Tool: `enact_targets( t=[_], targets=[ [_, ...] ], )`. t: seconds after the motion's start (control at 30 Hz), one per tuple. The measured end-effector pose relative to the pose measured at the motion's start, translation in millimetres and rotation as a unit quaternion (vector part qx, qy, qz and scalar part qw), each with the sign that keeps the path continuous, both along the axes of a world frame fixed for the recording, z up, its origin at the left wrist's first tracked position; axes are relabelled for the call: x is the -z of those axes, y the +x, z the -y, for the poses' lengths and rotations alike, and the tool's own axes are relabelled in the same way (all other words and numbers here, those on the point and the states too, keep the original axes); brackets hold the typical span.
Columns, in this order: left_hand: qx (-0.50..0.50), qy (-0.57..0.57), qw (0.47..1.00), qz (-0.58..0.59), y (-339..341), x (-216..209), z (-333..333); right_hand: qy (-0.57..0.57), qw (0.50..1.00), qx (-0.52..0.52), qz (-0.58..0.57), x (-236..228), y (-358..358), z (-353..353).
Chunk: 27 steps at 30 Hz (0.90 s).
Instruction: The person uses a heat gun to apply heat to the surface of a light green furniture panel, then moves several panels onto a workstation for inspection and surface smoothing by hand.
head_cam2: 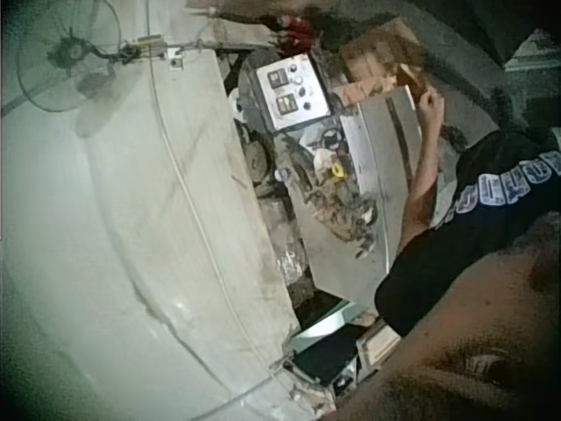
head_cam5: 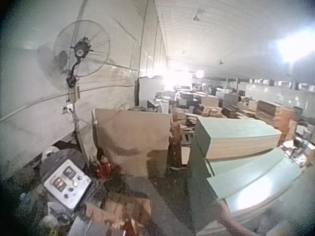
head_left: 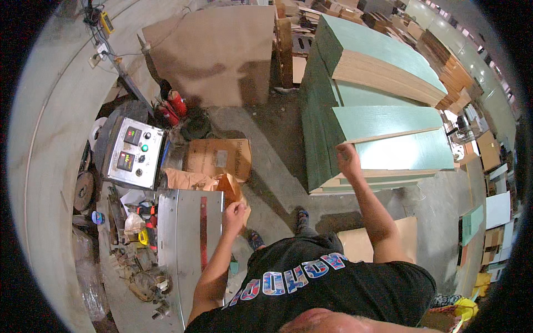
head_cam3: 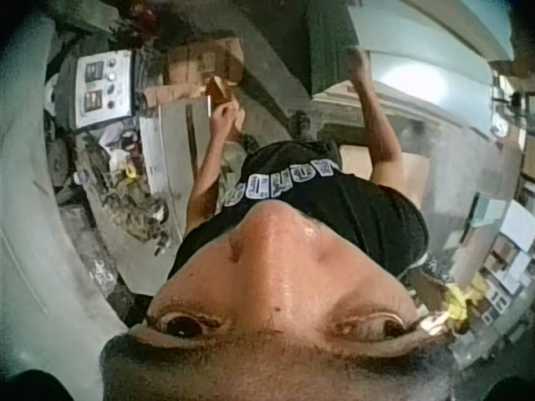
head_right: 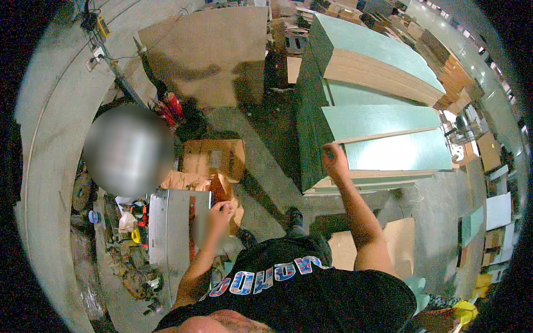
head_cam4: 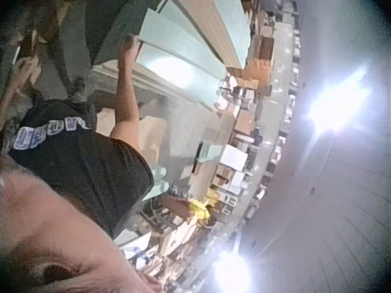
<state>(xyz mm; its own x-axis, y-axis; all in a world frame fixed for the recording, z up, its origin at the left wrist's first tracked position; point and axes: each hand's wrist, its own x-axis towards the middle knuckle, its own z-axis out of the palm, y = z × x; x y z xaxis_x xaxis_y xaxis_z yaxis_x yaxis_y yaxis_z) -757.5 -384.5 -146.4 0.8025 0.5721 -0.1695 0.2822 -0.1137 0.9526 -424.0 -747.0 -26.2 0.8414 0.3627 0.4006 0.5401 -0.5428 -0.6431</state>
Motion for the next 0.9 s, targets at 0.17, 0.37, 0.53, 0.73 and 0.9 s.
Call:
enact_targets(
  t=[0.17,0.37,0.53,0.73,0.9],
  targets=[
    [0.049,-0.064,0.997,0.006,96.8,-14.5,51.2,-0.061,0.997,0.044,0.03,-9.9,116.0,40.5],
    [0.098,-0.138,0.986,0.012,232.2,3.1,161.5,-0.13,0.99,0.02,0.052,66.8,299.5,148.2],
    [0.147,-0.113,0.982,0.041,321.2,-19.4,229.6,-0.274,0.954,0.109,0.048,63.3,348.5,160.5],
    [0.064,-0.074,0.991,0.089,427.5,-23.7,281.3,-0.204,0.963,0.14,0.102,50.8,365.3,167.0],
    [0.047,0.014,0.999,0.02,467.3,-39.3,283.9,-0.193,0.963,0.166,0.084,48.6,353.2,162.3]
  ],
)
